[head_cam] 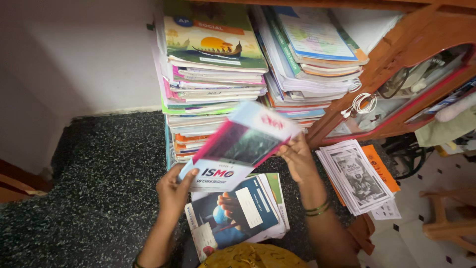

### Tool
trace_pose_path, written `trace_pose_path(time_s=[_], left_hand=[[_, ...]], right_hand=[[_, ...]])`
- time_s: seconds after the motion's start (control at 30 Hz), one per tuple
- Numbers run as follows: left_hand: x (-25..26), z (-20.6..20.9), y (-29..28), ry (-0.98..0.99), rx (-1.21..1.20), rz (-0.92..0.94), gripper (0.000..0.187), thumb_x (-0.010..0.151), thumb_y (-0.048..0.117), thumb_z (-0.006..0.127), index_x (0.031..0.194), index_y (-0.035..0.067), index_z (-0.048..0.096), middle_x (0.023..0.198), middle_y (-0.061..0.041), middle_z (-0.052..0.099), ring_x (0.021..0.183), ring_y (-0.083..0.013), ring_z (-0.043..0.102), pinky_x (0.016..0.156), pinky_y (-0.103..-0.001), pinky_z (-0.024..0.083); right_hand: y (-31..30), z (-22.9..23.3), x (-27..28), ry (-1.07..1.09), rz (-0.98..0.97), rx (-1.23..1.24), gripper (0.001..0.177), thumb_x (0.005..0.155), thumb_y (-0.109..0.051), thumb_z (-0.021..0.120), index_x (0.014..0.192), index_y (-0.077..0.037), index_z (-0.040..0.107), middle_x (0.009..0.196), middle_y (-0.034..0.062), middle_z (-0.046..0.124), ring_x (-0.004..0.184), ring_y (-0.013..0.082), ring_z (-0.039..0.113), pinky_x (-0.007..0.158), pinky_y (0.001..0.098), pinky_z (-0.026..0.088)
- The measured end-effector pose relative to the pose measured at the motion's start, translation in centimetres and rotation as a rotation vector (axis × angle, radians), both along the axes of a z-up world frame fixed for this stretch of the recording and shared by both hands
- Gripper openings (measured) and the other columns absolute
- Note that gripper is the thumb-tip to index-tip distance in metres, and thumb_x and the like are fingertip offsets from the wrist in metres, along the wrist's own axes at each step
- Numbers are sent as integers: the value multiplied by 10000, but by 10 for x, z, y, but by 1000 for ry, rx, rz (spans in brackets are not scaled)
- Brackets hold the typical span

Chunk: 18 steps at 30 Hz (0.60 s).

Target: The person sits on the floor and organizes a pile of books and notebooks. They pick up books one by one, sometimes flipping them over, and place them into a neat stack on a low wooden shelf.

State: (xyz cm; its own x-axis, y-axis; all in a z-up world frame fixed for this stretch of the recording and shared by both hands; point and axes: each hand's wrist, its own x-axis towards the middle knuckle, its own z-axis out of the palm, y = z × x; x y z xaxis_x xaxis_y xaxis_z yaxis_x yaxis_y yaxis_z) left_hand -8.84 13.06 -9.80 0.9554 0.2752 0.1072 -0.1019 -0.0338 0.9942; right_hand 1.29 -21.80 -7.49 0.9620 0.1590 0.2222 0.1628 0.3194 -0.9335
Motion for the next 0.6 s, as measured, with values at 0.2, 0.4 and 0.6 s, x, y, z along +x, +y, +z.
trace_pose_path(time_s=[0.2, 0.4, 0.6], left_hand=[[23, 55, -8, -77, -427, -121, 269, 1014, 136, 610, 1225, -27, 651, 1077, -113, 737, 936, -132, 689, 839, -286, 562], [47, 124, -8, -125, -659, -135, 408, 966, -3, 535, 1371, -54, 546, 1173, -172, 715, 1032, -207, 700, 962, -352, 571], [65, 167, -28, -301, -829, -117, 490, 974, -4, 555, 1450, -65, 456, 1345, -165, 647, 1182, -180, 667, 1052, -306, 558]], right_hand=[[49, 33, -22, 14, 35, -103, 993, 890, 10, 680, 1668, -121, 79, 1329, 220, 644, 1207, 243, 631, 1029, 373, 502], [72, 112, -20, -290, -131, -333, 899, 924, -22, 696, 1641, -100, 159, 1513, 234, 489, 1367, 290, 513, 1093, 381, 485], [104, 158, -51, -915, -590, -1100, 541, 949, -335, 697, 1419, -109, 552, 1555, 255, 422, 1459, 425, 380, 1210, 562, 248]])
